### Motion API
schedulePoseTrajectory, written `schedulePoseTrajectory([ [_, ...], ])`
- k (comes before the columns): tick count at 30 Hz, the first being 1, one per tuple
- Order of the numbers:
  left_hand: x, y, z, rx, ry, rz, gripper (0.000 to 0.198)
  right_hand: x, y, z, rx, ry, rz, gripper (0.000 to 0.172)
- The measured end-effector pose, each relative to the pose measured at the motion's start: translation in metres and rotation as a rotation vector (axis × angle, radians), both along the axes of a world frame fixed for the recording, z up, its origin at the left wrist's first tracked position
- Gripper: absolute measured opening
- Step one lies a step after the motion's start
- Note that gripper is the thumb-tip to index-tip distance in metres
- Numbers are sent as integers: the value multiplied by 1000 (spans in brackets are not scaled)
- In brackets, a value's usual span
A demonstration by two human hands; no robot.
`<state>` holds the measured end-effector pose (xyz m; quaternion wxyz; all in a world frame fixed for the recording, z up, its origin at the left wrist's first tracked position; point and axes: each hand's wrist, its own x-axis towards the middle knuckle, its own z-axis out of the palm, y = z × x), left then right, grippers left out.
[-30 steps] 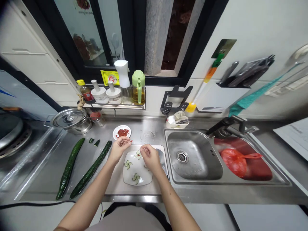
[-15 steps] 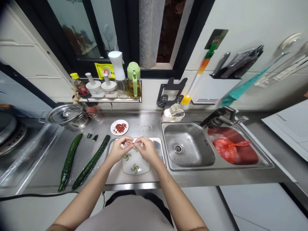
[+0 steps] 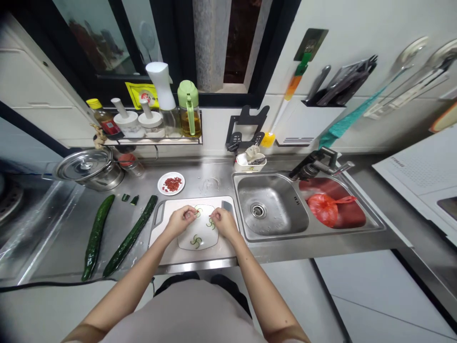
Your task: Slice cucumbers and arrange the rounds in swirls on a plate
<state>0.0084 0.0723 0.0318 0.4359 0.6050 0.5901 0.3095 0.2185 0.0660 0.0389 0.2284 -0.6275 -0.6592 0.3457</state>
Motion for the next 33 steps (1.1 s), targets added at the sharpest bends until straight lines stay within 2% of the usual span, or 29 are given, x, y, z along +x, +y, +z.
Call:
schedulePoseTrajectory([
  [4,18,-2,-18,-77,180,-72,14,2,-6,-25,-106,-123,-26,13],
  [8,35,-1,-25,-131,290,-125,12,-1,-8,-36,-140,-194,-21,12],
  [19,58,0,-40,-206,345,-158,12,-8,-9,-41,-187,-339,-4,16],
  [33,65,2,-49,-192,452,-208,18,-11,-7,-43,-216,-391,-8,13],
])
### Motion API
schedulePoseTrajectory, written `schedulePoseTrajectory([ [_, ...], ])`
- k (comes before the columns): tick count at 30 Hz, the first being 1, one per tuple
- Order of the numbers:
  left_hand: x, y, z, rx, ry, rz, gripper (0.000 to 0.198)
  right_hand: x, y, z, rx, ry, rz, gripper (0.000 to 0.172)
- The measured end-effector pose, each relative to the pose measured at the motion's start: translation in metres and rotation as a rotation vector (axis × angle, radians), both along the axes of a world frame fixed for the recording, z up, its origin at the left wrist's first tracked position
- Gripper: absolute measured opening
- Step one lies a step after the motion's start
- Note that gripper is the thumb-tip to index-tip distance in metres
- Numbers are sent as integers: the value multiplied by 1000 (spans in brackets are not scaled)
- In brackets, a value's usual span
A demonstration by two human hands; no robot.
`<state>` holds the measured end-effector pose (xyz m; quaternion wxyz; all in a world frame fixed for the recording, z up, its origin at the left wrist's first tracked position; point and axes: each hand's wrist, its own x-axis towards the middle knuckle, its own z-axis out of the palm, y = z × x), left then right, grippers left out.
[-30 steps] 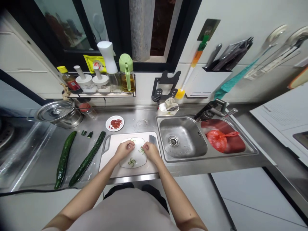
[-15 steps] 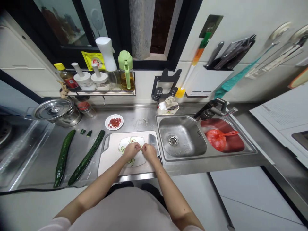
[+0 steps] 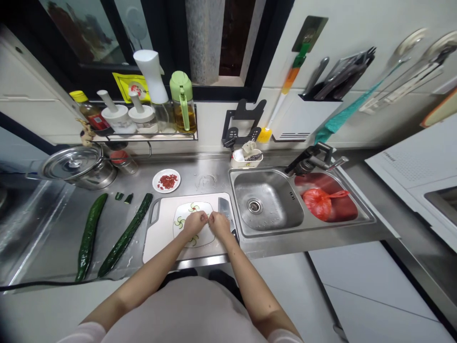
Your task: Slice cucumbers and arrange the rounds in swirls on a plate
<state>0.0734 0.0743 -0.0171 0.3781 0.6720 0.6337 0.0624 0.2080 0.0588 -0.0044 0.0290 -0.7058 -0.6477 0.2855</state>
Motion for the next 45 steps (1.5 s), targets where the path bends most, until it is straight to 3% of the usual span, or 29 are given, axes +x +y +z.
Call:
schedulePoseTrajectory([
  [11,2,1,-4,-7,16,0,18,4,5,-5,-61,38,-82,5],
  [32,-1,1,6,-37,-43,62,12,12,8,-14,60,243,-178,5],
  [45,-34,13,28,194,-227,363,12,11,3,0,317,461,-238,17],
])
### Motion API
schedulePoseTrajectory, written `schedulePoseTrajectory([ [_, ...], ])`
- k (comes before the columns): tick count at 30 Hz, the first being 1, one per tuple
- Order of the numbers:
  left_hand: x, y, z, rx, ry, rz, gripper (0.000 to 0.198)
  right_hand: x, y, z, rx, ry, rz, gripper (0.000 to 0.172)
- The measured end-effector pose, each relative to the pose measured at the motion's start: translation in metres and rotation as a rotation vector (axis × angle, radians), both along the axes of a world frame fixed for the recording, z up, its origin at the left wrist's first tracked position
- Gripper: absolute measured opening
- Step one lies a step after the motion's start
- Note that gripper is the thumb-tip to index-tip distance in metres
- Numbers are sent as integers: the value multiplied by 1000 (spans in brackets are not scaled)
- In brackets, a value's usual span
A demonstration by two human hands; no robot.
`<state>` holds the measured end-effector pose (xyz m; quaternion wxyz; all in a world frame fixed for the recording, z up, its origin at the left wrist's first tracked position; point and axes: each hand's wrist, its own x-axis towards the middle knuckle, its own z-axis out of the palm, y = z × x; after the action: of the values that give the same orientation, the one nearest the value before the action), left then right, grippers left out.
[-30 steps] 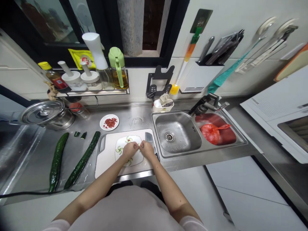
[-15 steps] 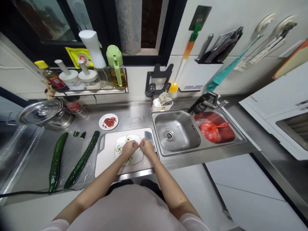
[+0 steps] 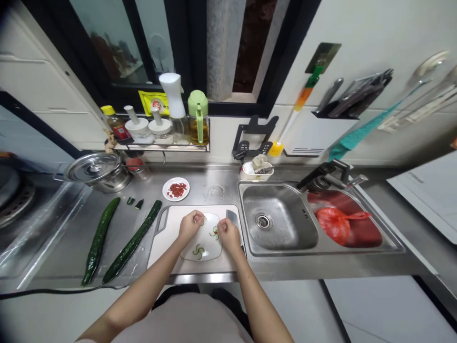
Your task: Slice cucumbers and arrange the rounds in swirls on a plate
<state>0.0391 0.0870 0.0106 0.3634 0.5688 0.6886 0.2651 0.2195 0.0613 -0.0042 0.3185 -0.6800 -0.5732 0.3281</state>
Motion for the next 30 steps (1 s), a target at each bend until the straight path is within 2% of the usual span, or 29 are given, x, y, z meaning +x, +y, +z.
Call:
schedulePoseTrajectory([
  [3,-10,5,1,45,-41,62,13,-5,-4,8,29,80,14,20],
  [7,-32,20,-5,76,-29,170,15,-11,-11,17,36,154,69,29],
  [11,-66,51,-14,81,3,329,18,-13,-16,19,15,168,90,36],
  [15,-100,88,-18,-4,94,407,18,-14,-18,15,6,172,111,40],
  [20,-121,119,-22,-59,208,359,21,-16,-20,11,-9,180,124,45],
  [26,-117,133,-34,-14,338,173,25,-16,-18,12,-40,167,118,50],
  [30,-113,139,-39,5,398,142,27,-16,-15,13,-37,160,117,50],
])
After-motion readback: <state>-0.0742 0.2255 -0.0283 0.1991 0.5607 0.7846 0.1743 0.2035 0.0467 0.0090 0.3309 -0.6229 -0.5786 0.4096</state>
